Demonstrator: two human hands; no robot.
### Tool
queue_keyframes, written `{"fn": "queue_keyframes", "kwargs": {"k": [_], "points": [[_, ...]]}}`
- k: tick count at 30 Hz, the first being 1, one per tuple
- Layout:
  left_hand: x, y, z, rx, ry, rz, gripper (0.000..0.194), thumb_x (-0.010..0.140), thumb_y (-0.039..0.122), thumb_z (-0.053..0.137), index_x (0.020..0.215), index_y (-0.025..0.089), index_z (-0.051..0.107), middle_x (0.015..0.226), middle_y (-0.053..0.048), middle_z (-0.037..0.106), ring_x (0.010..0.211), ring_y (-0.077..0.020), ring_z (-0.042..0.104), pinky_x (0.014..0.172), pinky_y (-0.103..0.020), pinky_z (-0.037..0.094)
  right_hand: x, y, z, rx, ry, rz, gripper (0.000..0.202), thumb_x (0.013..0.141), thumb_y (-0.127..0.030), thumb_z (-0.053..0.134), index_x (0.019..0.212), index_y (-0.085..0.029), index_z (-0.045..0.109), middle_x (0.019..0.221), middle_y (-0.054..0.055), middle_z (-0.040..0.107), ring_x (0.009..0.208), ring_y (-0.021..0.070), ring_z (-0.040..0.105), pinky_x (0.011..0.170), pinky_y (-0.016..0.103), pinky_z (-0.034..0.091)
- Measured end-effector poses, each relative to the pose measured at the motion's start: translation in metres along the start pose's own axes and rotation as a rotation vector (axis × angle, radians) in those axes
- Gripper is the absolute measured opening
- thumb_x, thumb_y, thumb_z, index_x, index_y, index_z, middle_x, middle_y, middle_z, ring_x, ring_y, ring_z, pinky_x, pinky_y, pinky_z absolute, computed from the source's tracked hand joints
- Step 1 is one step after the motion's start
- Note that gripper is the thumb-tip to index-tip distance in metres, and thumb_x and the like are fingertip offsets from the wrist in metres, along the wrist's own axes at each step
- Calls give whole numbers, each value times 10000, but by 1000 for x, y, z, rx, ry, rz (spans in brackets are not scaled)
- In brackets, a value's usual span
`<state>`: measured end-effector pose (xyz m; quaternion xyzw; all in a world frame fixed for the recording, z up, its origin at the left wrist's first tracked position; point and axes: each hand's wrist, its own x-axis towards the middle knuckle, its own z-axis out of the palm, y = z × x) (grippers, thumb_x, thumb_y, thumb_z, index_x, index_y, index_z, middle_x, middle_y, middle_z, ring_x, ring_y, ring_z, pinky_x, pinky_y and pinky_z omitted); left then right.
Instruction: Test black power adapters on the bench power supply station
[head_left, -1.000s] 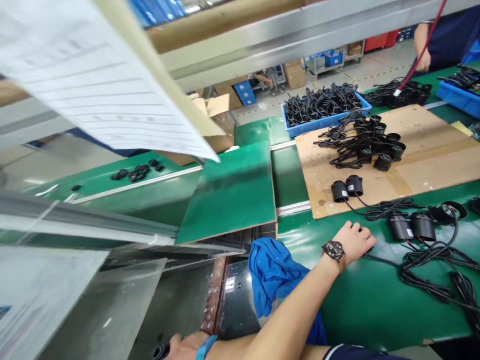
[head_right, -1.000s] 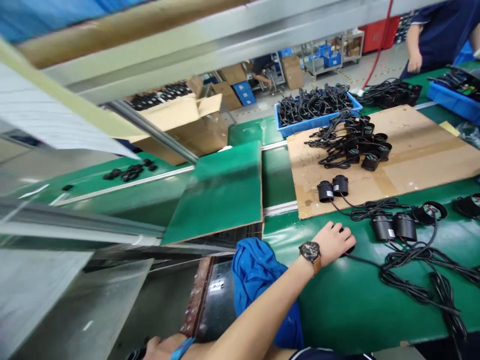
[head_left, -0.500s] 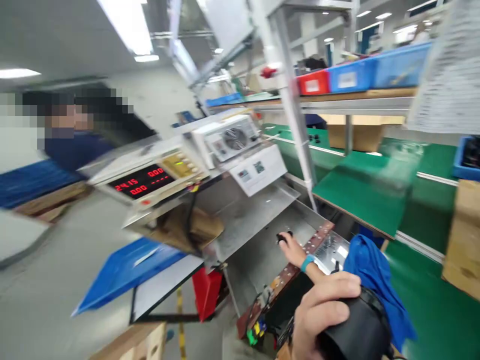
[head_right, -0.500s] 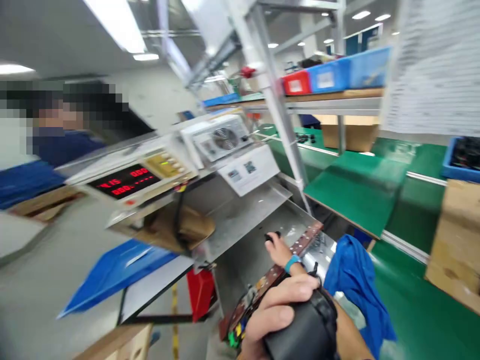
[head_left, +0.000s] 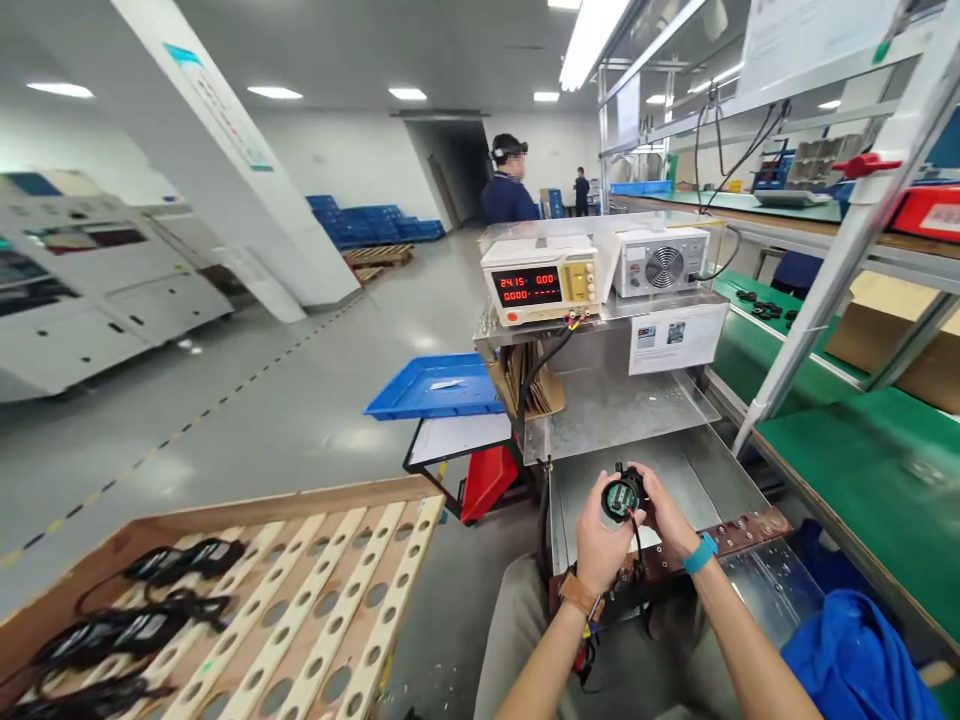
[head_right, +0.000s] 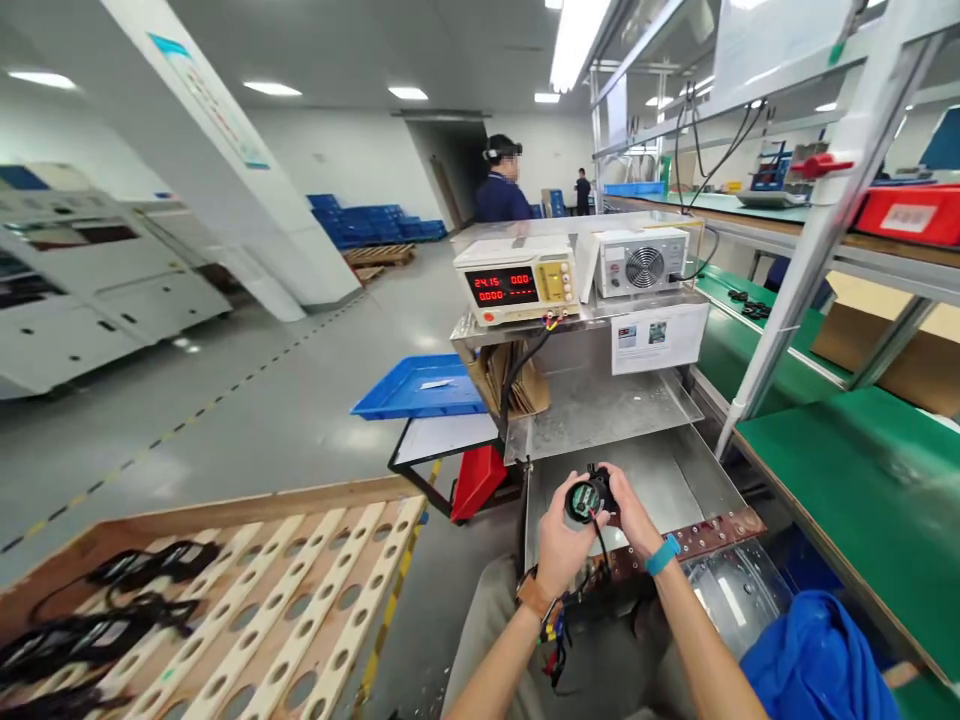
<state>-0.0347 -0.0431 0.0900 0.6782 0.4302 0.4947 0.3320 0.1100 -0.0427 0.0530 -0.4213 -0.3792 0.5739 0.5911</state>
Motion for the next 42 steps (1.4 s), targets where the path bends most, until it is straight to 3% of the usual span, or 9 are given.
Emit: {"fn": "queue_keyframes", "kwargs": {"k": [5, 11, 16, 22, 28, 32, 35, 38, 42], "points": [[12, -19, 2, 15, 24, 25, 542, 766, 189, 694, 1295, 192, 577, 1374, -116, 589, 1304, -271, 540, 1117, -452, 439, -9, -15, 20, 40, -69, 8, 634, 899, -662, 730, 1343, -261, 518, 1107, 46, 600, 837, 195, 585, 671, 233, 486], [7, -24, -3, -28, 2, 81, 567, 745, 95, 628, 1299, 195, 561, 1376, -87, 593, 1324, -243, 524, 1127, -420, 439, -9, -19, 31, 179, -73, 11, 729, 799, -541, 885, 1326, -228, 492, 1256, 87, 558, 1041, 246, 582, 810, 265, 508], [2, -18, -1, 2, 143, 3, 545, 756, 101, 612, 1288, 203, 555, 1299, -75, 637, 1222, -229, 600, 1042, -397, 508, -7, -19, 42, 107, -16, -49, 746, 790, -471, 908, 1322, -193, 464, 1245, 102, 565, 1117, 271, 552, 932, 311, 481], [4, -16, -5, 7, 88, 55, 558, 742, 73, 587, 1284, 198, 553, 1323, -71, 628, 1265, -230, 574, 1084, -420, 481, -9, -25, 45, 45, -23, -26, 757, 747, -446, 935, 1298, -183, 486, 1244, 104, 570, 1142, 287, 539, 959, 336, 474], [5, -20, -6, 33, 35, 113, 599, 741, 37, 568, 1311, 221, 544, 1389, -58, 587, 1336, -226, 514, 1117, -422, 455, -13, -34, 55, 125, 34, 40, 690, 719, -449, 928, 1241, -202, 549, 1195, 86, 600, 1092, 301, 563, 912, 380, 517], [4, -20, -1, 7, 47, 111, 591, 758, 56, 571, 1326, 217, 530, 1379, -61, 593, 1363, -218, 483, 1142, -426, 425, -11, -31, 60, 45, 148, -2, 706, 630, -401, 959, 1183, -185, 578, 1108, 78, 634, 1052, 298, 574, 916, 369, 506], [1, -16, -4, -31, -22, 113, 629, 781, 92, 584, 1387, 218, 475, 1444, -79, 534, 1400, -219, 436, 1163, -429, 391, -10, -28, 58, 73, 197, 6, 696, 594, -381, 965, 1151, -183, 598, 1072, 76, 643, 1021, 312, 593, 896, 392, 530], [-9, -12, -21, 15, -82, -28, 632, 799, 208, 646, 1401, 193, 456, 1486, -130, 478, 1393, -261, 440, 1152, -454, 381, -13, -32, 49, 230, 160, 95, 676, 625, -374, 966, 1165, -190, 603, 1096, 93, 639, 981, 349, 632, 862, 476, 572], [-34, -5, -47, 246, -188, -417, 417, 782, 353, 676, 1145, 156, 615, 1192, -179, 664, 1213, -369, 572, 1027, -547, 433, -20, -48, 39, 394, 53, 195, 631, 694, -335, 950, 1192, -157, 607, 1130, 132, 637, 1006, 368, 643, 946, 542, 546]]}}
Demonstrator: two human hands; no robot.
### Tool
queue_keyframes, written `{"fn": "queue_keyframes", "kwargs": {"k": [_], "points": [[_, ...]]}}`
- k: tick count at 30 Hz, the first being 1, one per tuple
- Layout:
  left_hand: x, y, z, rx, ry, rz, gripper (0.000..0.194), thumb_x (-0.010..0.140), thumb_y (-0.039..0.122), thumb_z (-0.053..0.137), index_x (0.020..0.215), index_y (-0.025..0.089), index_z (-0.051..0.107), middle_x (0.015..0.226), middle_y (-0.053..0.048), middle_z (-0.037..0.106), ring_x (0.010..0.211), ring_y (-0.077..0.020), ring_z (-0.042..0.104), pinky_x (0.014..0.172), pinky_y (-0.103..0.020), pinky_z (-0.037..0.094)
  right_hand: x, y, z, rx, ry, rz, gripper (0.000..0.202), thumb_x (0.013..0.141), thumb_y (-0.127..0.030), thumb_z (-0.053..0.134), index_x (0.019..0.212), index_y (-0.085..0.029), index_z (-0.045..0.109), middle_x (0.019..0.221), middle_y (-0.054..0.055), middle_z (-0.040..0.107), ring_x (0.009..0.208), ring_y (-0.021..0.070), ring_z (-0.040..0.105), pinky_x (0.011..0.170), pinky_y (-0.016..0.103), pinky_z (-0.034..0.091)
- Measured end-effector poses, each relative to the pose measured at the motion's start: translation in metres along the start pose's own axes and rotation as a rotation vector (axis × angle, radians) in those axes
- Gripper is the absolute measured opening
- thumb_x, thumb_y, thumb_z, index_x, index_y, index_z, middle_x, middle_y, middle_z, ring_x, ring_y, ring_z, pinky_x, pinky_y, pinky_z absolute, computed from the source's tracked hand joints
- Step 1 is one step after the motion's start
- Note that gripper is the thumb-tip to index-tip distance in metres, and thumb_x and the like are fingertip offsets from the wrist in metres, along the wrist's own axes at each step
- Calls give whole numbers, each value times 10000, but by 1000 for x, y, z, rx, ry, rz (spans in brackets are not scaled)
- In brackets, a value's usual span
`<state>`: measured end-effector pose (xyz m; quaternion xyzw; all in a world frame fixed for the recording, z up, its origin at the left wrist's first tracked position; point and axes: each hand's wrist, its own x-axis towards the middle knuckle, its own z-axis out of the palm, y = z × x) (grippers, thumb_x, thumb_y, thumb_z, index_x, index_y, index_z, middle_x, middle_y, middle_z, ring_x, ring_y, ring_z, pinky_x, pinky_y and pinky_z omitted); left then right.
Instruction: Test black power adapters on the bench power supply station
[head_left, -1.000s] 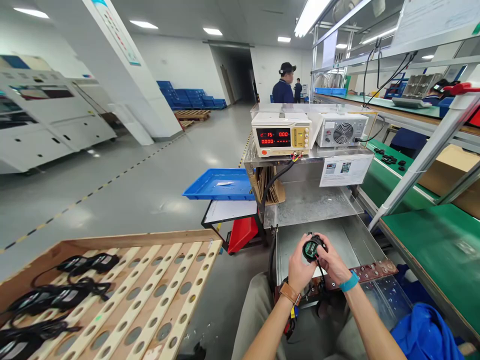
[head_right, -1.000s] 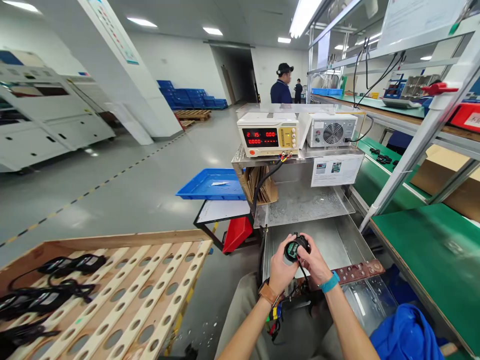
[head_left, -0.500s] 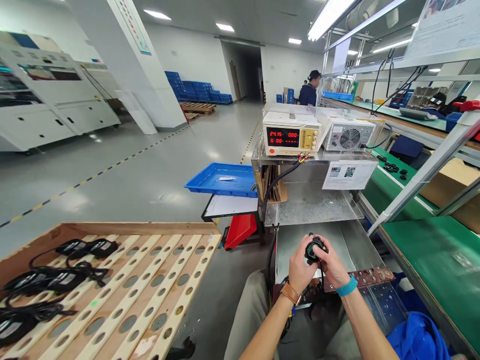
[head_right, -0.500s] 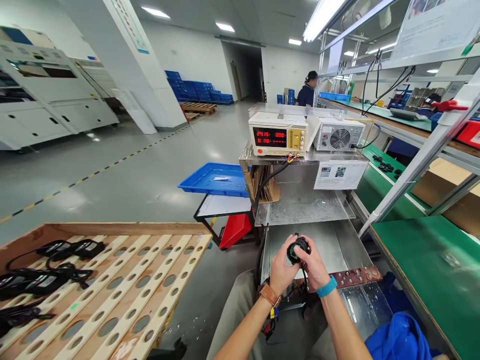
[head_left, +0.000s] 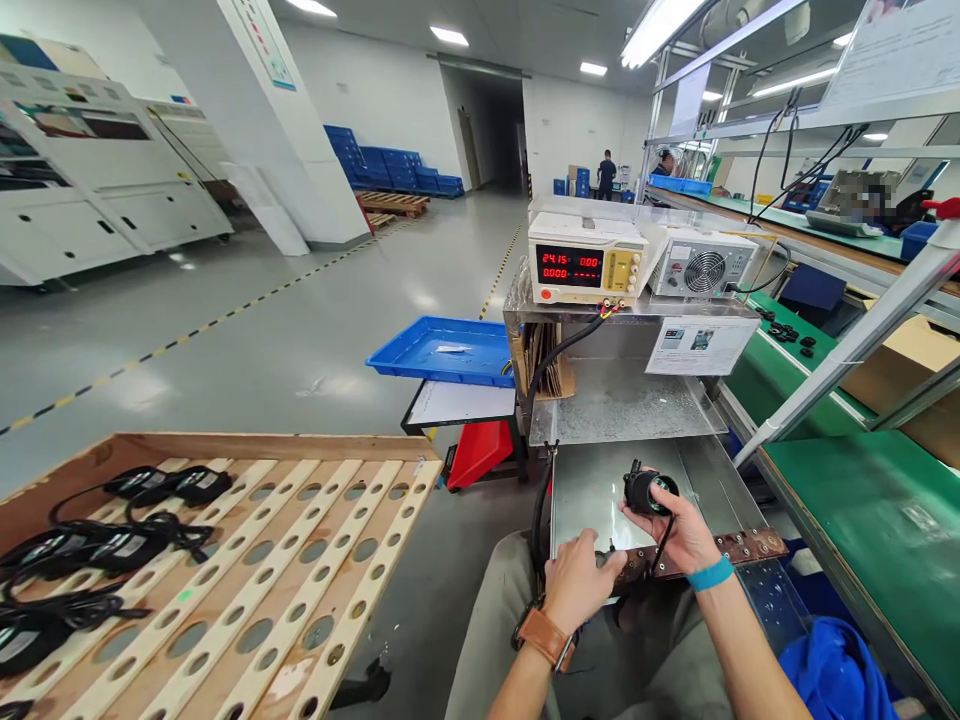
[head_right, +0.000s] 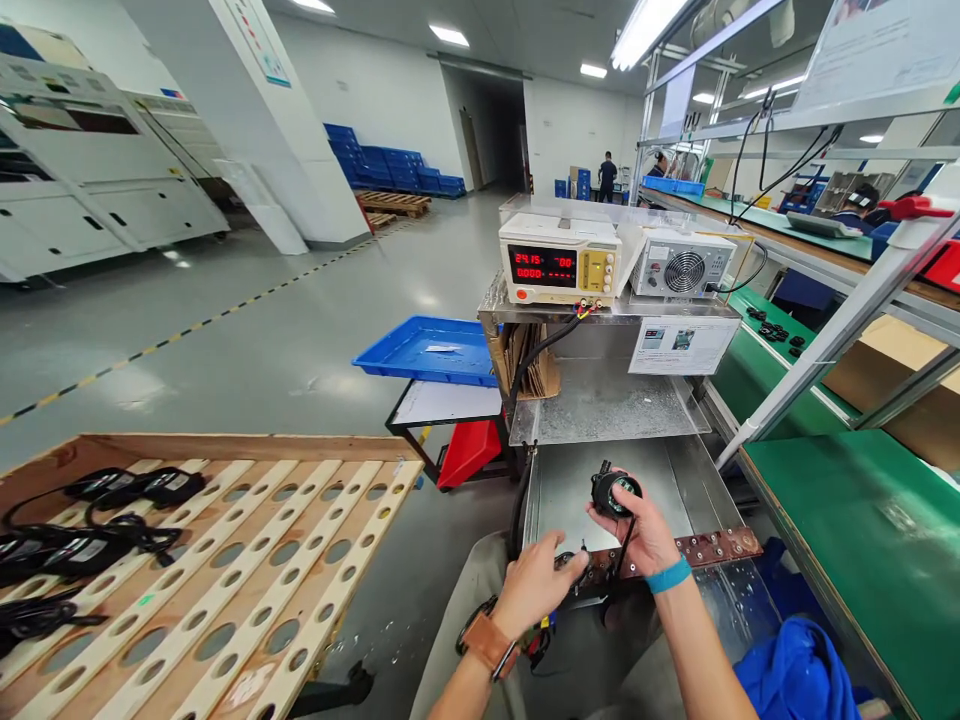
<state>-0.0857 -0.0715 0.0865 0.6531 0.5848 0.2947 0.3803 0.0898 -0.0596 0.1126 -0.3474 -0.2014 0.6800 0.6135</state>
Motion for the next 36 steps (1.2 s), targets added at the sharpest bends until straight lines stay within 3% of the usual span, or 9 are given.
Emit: {"fn": "queue_keyframes", "kwargs": {"k": [6, 9, 12, 14, 18, 23, 25, 32, 36], "points": [[-31, 1, 27, -399, -316, 163, 654, 672, 281, 770, 1269, 170, 528, 1283, -138, 606, 1141, -289, 585, 1006, -418, 451, -7, -13, 16, 81, -133, 140, 635, 733, -366, 907, 1234, -113, 608, 1193, 191, 609, 1166, 377, 566, 1052, 502, 478], [-38, -9, 56, -502, -418, 167, 471, 728, 267, 722, 1162, 167, 568, 1134, -105, 658, 1040, -253, 610, 942, -388, 475, -5, -14, 21, 72, -155, 144, 615, 729, -385, 895, 1207, -113, 620, 1221, 198, 592, 1178, 389, 553, 1058, 524, 466], [-47, -31, 78, -558, -516, 96, 246, 840, 380, 626, 954, 170, 568, 872, -60, 660, 843, -205, 633, 793, -346, 502, 1, -13, 16, 67, -170, 136, 610, 737, -377, 893, 1209, -108, 616, 1239, 204, 580, 1180, 388, 550, 1057, 522, 465], [-55, -45, 85, -632, -644, 14, 393, 853, 564, 586, 897, 181, 509, 738, -19, 603, 638, -158, 605, 625, -290, 485, 10, -12, 6, 55, -176, 144, 636, 731, -358, 903, 1237, -124, 598, 1208, 192, 598, 1153, 385, 569, 1037, 528, 477], [-71, -55, 77, -721, -763, -193, 616, 770, 789, 545, 915, 200, 442, 648, 67, 467, 386, -32, 330, 413, -182, 295, 38, -1, -23, -63, -67, 56, 673, 653, -269, 953, 1207, -187, 578, 1058, 112, 657, 960, 359, 663, 926, 534, 543], [-82, -39, 48, -835, -821, -315, 557, 775, 662, 659, 1043, 220, 452, 683, 87, 422, 438, -15, 234, 457, -168, 256, 61, 20, -50, -97, 47, 32, 692, 585, -270, 989, 1133, -199, 573, 978, 81, 670, 857, 326, 684, 841, 475, 579], [-83, -31, 40, -789, -767, -232, 455, 791, 545, 693, 1028, 206, 504, 698, 66, 448, 491, -39, 322, 514, -190, 322, 57, 23, -52, -43, -25, 65, 707, 623, -314, 981, 1184, -188, 569, 1032, 110, 662, 932, 340, 669, 883, 485, 560], [-50, -15, 17, -357, -85, 65, 191, 806, 336, 690, 769, 155, 639, 739, -24, 628, 742, -174, 558, 718, -279, 443, 12, 16, -30, -279, -252, -154, 704, 775, -300, 913, 1347, -227, 510, 1240, 122, 574, 1083, 359, 606, 1025, 516, 451], [-20, -12, 5, -458, -47, 112, 457, 757, 282, 749, 1177, 167, 611, 916, -25, 670, 753, -162, 621, 742, -285, 494, -4, 12, -25, -495, -330, -223, 779, 793, -389, 902, 1409, -246, 448, 1319, 126, 516, 1154, 375, 553, 991, 465, 476]]}}
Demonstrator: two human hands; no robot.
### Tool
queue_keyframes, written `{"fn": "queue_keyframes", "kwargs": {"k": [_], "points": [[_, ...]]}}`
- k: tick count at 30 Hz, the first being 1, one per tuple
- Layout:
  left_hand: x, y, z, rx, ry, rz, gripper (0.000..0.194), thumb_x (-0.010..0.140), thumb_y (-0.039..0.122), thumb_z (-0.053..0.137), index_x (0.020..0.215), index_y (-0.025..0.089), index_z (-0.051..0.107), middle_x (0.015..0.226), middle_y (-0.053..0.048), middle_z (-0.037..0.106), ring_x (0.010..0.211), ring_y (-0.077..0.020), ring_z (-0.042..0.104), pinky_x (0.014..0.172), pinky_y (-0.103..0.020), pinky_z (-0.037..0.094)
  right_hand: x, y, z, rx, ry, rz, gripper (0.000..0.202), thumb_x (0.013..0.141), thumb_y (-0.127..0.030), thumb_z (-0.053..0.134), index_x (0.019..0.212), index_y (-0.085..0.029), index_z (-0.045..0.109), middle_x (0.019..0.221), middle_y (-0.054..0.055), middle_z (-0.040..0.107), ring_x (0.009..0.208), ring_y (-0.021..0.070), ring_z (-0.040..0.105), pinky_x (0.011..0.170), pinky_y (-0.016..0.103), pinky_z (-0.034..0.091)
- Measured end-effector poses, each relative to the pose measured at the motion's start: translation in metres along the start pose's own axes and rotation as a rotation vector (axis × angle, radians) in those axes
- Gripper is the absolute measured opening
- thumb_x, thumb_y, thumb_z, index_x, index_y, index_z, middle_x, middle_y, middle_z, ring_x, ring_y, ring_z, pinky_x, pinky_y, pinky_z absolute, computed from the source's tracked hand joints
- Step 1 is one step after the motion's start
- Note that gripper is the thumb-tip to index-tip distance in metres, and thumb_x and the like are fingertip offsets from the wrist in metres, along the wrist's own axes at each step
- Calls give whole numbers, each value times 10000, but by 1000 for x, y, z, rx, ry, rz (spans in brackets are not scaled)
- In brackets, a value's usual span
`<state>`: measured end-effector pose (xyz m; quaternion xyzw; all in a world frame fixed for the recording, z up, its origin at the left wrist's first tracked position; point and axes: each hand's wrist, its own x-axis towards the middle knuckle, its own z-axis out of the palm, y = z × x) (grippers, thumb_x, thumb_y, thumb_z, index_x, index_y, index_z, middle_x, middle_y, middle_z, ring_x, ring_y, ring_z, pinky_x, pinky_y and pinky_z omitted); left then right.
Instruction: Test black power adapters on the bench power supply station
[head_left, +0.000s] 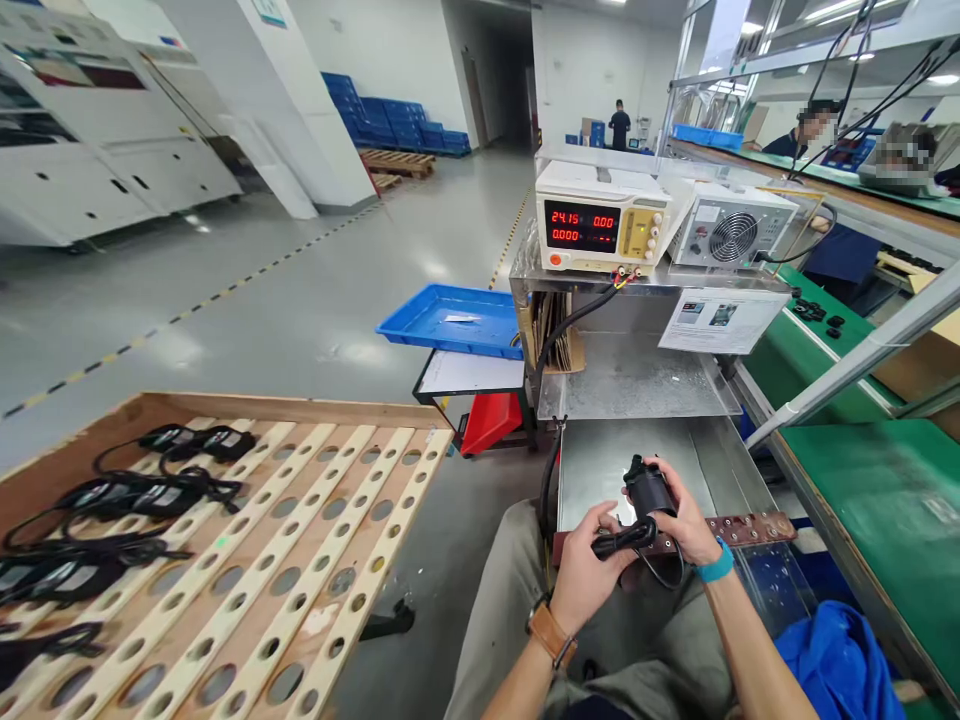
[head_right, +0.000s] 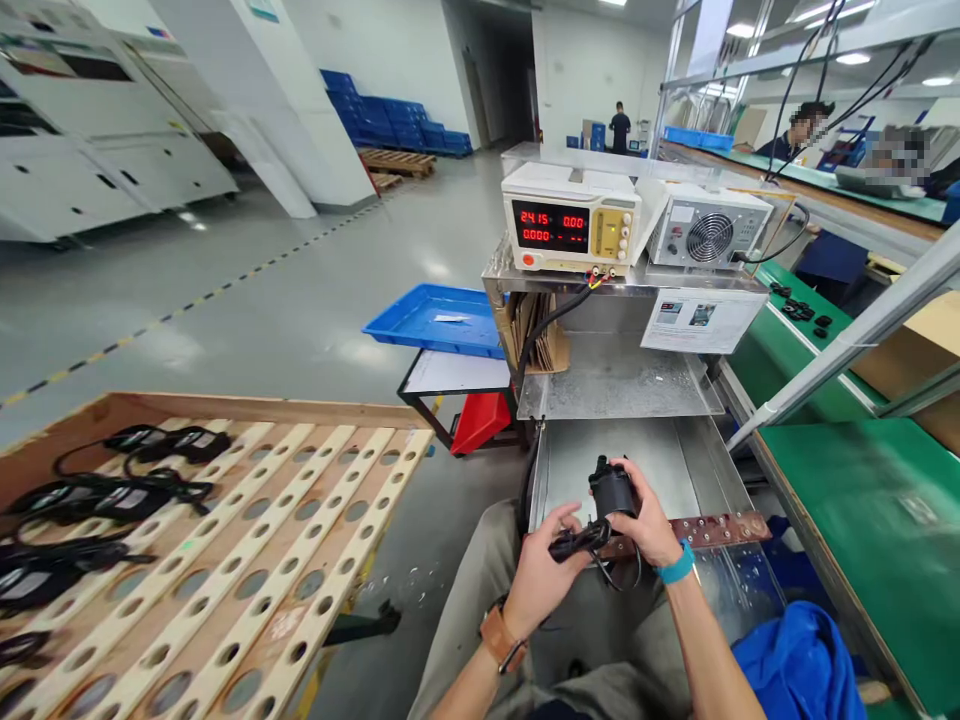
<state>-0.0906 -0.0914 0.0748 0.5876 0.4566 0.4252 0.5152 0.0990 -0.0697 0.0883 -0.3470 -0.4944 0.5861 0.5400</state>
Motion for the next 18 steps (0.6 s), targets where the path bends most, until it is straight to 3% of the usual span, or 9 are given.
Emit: {"fn": "queue_keyframes", "kwargs": {"k": [2, 7, 11, 14, 18], "points": [[11, 3, -4, 11, -30, 29, 650, 732, 274, 776, 1327, 181, 531, 1079, -57, 664, 832, -175, 648, 790, -308, 517, -5, -1, 1, -102, -10, -18, 787, 795, -424, 891, 1417, -248, 444, 1347, 116, 493, 1182, 361, 527, 997, 425, 466], [20, 12, -9, 107, -110, 158, 770, 656, 247, 844, 1363, 198, 542, 1290, -112, 599, 1199, -274, 568, 1038, -407, 457, -11, -3, 1, -306, -41, -73, 807, 766, -405, 892, 1419, -237, 449, 1388, 90, 442, 1249, 318, 446, 1058, 345, 387], [17, 17, -6, 116, -129, 170, 789, 674, 244, 838, 1396, 196, 524, 1297, -118, 591, 1204, -273, 562, 1038, -405, 458, -13, -4, -1, -328, -76, -112, 777, 778, -383, 872, 1411, -230, 447, 1386, 90, 438, 1248, 308, 441, 1061, 329, 376], [23, 17, -2, 117, -125, 149, 693, 725, 251, 796, 1371, 193, 552, 1218, -106, 623, 1122, -255, 592, 973, -387, 484, -9, 2, -1, -302, -31, -134, 737, 777, -414, 852, 1375, -198, 479, 1338, 101, 483, 1224, 326, 458, 1050, 345, 390], [42, 8, -3, 126, -78, 35, 558, 701, 232, 795, 1229, 177, 625, 1160, -95, 659, 1093, -250, 596, 972, -380, 460, 16, 29, -12, -44, 90, 12, 690, 773, -407, 838, 1331, -187, 497, 1273, 100, 541, 1153, 330, 527, 961, 349, 475]]}}
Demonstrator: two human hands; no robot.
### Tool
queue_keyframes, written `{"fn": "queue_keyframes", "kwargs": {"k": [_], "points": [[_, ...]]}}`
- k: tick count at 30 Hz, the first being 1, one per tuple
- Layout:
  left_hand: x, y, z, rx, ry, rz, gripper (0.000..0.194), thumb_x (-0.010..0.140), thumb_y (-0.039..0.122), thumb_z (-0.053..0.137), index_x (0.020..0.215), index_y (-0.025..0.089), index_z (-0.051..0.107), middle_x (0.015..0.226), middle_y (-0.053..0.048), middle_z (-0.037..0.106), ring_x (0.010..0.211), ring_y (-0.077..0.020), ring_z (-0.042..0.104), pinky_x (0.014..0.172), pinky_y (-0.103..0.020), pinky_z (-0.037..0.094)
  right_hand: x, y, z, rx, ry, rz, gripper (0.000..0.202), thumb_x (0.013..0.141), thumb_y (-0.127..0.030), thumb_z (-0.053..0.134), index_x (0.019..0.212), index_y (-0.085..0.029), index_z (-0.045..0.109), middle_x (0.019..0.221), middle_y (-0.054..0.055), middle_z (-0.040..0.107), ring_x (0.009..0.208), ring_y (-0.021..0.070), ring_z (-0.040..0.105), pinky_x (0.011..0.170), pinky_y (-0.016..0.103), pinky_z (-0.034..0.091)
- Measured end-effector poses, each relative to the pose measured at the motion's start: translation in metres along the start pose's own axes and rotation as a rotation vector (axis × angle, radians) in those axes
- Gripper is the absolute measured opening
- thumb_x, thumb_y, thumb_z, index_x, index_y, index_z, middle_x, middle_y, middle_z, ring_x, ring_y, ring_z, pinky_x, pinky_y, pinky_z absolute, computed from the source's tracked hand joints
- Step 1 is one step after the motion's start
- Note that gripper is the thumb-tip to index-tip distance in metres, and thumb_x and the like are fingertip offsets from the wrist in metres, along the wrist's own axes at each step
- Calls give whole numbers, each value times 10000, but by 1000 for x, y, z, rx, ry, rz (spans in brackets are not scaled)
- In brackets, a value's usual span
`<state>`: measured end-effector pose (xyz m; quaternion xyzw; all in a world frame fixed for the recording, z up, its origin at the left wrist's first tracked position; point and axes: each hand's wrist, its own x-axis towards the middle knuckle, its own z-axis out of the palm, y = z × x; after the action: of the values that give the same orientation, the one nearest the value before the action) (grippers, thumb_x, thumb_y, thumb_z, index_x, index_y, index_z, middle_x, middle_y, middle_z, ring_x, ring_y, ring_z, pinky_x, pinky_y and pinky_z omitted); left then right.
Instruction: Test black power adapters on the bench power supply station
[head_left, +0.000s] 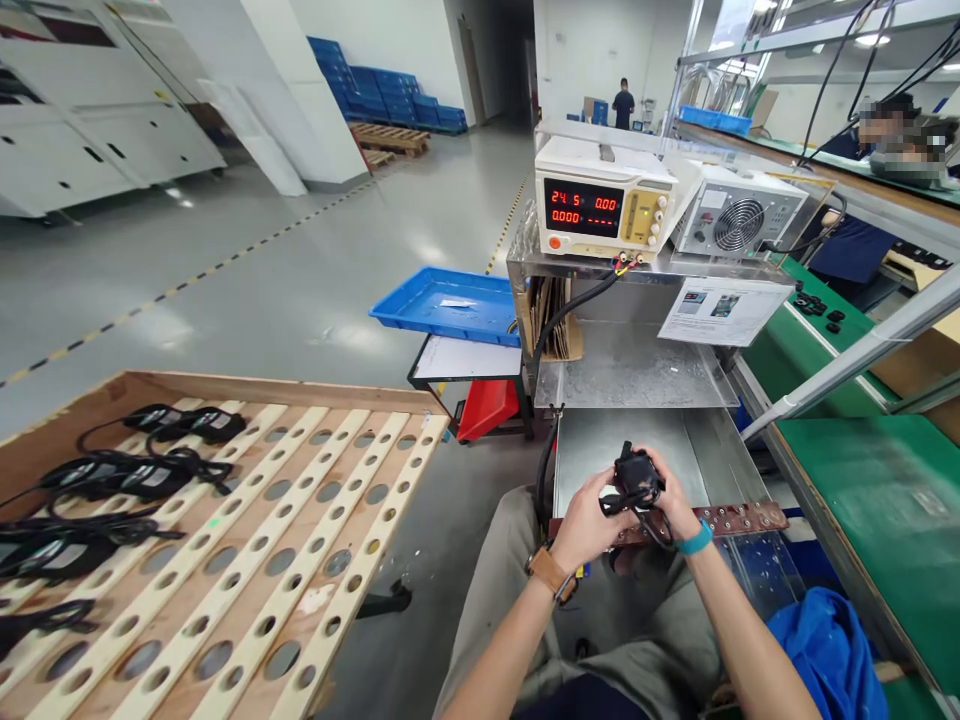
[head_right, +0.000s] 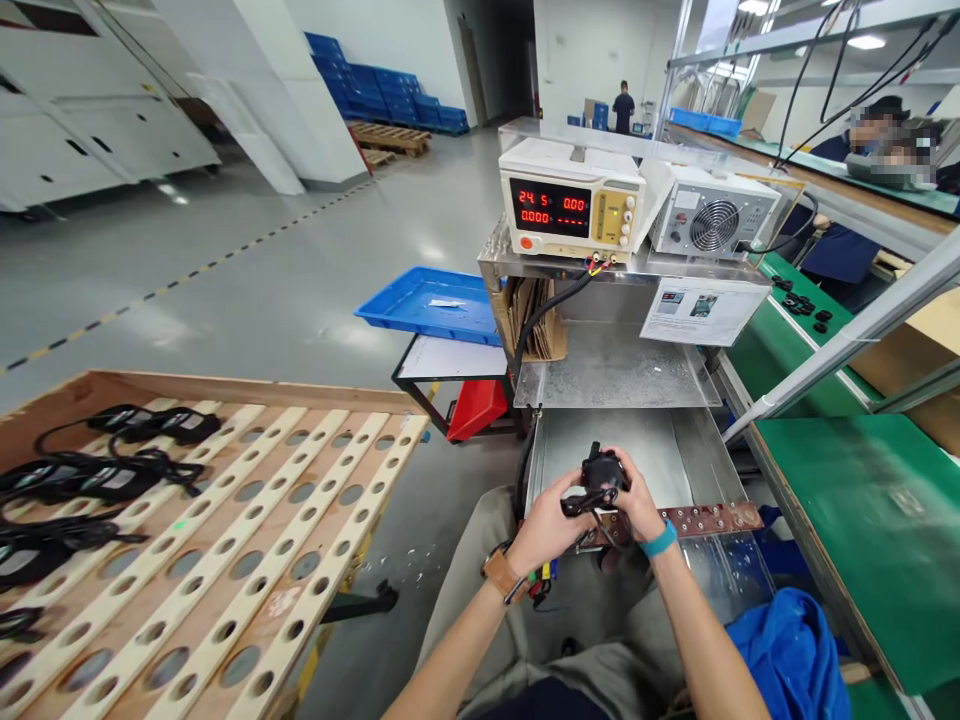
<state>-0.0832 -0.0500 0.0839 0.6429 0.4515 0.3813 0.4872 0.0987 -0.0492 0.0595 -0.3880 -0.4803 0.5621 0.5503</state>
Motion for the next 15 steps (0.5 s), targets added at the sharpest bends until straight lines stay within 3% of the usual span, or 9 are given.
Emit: {"fn": "queue_keyframes", "kwargs": {"k": [3, 5, 8, 11, 13, 15], "points": [[2, -14, -6, -114, -20, -286, 386, 678, 285, 803, 1005, 138, 659, 948, -73, 672, 876, -199, 609, 804, -317, 475, 36, 34, -21, 292, 96, 251, 641, 797, -381, 809, 1302, -209, 454, 1124, 104, 607, 976, 329, 632, 841, 394, 555], [-7, -24, -10, -385, -194, -504, 336, 690, 333, 791, 914, 126, 649, 795, -37, 619, 661, -120, 532, 629, -246, 411, 63, 59, -40, 345, 169, 419, 504, 831, -330, 761, 1220, -180, 479, 1012, 118, 628, 886, 323, 661, 789, 404, 585], [-26, -33, -10, -825, -471, -693, 387, 644, 303, 830, 927, 111, 649, 768, -33, 596, 578, -73, 479, 568, -219, 354, 94, 90, -65, 233, 207, 594, 238, 902, -243, 666, 1067, -148, 523, 931, 131, 632, 812, 298, 675, 766, 405, 609], [-28, -38, -2, -923, -522, -655, 437, 614, 325, 885, 906, 96, 654, 818, -84, 643, 660, -115, 568, 636, -245, 415, 106, 114, -79, 136, 155, 653, 153, 919, -194, 650, 1008, -150, 533, 885, 109, 631, 754, 272, 674, 739, 407, 623], [-16, -43, 4, -882, -435, -557, 477, 606, 383, 902, 896, 97, 655, 837, -96, 668, 691, -129, 587, 668, -250, 432, 106, 126, -83, 113, 135, 686, 155, 911, -170, 657, 1013, -148, 542, 860, 100, 630, 737, 261, 667, 703, 393, 627], [5, -50, 10, -774, -260, -457, 503, 600, 428, 901, 896, 102, 658, 842, -90, 684, 707, -134, 595, 677, -244, 437, 103, 137, -86, 93, 133, 731, 186, 900, -157, 673, 1038, -148, 548, 840, 92, 631, 713, 256, 659, 661, 392, 628]]}}
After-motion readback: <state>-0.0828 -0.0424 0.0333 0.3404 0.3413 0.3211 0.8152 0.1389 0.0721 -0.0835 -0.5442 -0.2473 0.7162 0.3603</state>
